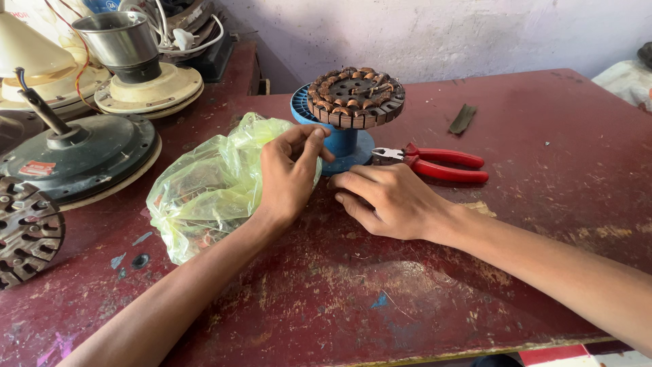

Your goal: The person works on a blue cylindrical motor component, repeatedly inserting and adjusting small metal pieces into slots around its circumference. The hands manipulate the component and the metal pieces by hand throughout the clip.

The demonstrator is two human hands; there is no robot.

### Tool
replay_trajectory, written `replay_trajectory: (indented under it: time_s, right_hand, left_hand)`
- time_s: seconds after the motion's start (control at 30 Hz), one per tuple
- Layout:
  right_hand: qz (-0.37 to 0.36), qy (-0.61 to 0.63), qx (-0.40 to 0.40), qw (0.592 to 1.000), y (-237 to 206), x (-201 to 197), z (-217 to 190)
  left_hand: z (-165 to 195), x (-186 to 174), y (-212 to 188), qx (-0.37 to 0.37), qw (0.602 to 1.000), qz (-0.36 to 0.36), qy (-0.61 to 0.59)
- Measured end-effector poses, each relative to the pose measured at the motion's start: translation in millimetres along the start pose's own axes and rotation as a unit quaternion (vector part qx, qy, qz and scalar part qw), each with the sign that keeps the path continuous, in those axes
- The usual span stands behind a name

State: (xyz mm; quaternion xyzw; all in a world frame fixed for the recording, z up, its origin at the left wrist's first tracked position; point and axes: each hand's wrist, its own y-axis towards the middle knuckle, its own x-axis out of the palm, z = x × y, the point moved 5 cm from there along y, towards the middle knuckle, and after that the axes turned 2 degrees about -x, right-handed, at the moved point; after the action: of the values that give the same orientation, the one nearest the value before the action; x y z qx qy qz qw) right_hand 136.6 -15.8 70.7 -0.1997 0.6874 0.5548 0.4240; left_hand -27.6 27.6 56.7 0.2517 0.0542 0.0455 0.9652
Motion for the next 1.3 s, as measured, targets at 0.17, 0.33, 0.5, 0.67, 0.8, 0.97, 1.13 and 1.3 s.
replay_trajectory:
  time_s: [0.17,0.33,0.5,0.67,0.8,0.97,1.13,1.3]
  right_hand:
    - [0.029,-0.039,0.013,0.999,-1.1,-2.6,4.4]
    - [0.132,-0.061,-0.011,0.989,-4.5,-14.1,-1.3]
    - [0.157,-0.075,0.027,0.984,-5.0,-18.6,0.7]
    - [0.102,-0.025,0.104,0.989,-6.9,-12.3,9.0]
    - [0.068,0.009,0.169,0.983,-12.6,-6.8,19.6]
    - [0.156,0.048,0.076,0.984,-7.7,-7.6,22.2]
    - [0.227,0.069,0.086,0.968,-15.5,-18.5,25.2]
    - [0.264,0.088,0.116,0.953,-18.7,-17.0,26.9]
  left_hand:
    - [14.6,9.2,-15.9,0.169,0.974,-0.072,0.134]
    - [17.2,15.6,-26.0,0.243,0.937,-0.147,0.204]
    - [8.5,26.7,-34.4,0.275,0.875,-0.252,0.309]
    - [9.5,24.2,-37.0,0.330,0.855,-0.238,0.322]
    - [7.7,23.7,-37.7,0.311,0.858,-0.240,0.330]
    - [7.9,27.2,-39.8,0.344,0.844,-0.241,0.335]
    - [6.3,29.7,-41.8,0.365,0.827,-0.243,0.353]
    - [8.2,31.5,-42.9,0.366,0.830,-0.247,0.341]
